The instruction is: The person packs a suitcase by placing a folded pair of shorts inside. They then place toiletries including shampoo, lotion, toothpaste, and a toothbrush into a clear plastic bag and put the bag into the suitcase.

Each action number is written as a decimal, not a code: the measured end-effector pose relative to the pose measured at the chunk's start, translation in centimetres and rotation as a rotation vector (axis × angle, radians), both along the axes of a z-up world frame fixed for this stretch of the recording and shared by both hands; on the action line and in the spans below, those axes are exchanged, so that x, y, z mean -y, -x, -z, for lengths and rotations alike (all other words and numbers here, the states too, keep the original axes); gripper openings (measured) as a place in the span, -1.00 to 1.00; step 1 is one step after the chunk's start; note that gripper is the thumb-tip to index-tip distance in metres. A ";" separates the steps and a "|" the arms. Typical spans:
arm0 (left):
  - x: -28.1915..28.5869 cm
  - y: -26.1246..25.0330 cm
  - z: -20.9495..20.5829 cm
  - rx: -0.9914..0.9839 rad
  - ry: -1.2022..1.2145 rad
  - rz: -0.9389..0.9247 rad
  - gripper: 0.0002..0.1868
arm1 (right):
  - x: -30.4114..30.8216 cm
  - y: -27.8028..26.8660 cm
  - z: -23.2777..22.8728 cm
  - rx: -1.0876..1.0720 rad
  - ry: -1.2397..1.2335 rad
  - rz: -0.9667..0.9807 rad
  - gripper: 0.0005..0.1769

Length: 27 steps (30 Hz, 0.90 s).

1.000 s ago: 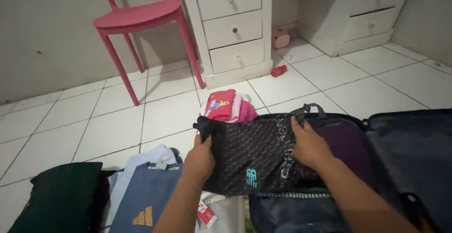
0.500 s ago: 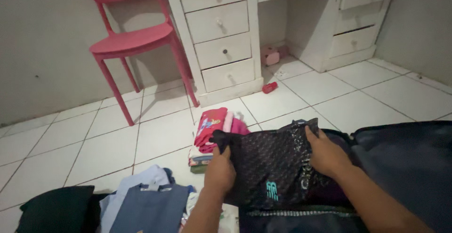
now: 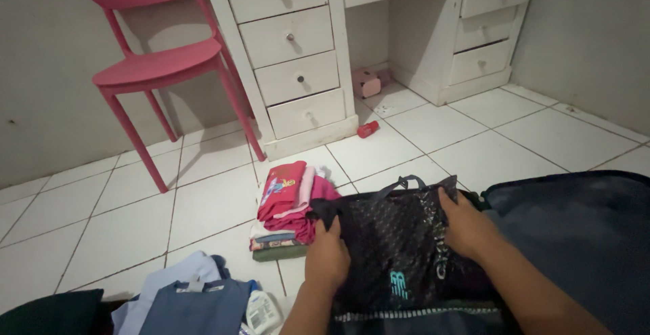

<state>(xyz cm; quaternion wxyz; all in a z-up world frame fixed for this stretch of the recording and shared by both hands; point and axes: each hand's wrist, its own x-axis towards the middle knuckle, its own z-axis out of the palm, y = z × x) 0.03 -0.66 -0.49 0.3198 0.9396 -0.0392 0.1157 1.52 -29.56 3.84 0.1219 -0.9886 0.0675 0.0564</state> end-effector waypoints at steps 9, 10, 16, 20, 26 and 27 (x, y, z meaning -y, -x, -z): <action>0.4 -0.7 1.0 -0.071 -0.038 -0.007 -0.38 | 0.7 -0.6 0.5 -0.015 0.048 0.014 0.12; 0.5 -0.8 1.1 -0.067 -0.043 -0.007 -0.37 | 0.8 -0.7 0.6 -0.006 0.027 0.015 0.11; 0.8 -1.6 1.9 -0.072 -0.012 0.004 -0.36 | 1.9 -1.5 1.2 0.022 0.040 -0.016 0.14; 0.9 -3.1 1.7 -0.084 -0.056 -0.001 -0.36 | 2.7 -2.6 1.9 0.035 0.024 0.010 0.13; 1.8 -5.0 1.4 -0.081 -0.071 0.008 -0.39 | 4.5 -3.9 3.4 0.158 -0.087 0.012 0.06; 2.0 -5.3 1.5 -0.066 -0.080 0.008 -0.38 | 4.9 -4.1 3.6 0.139 -0.105 0.039 0.04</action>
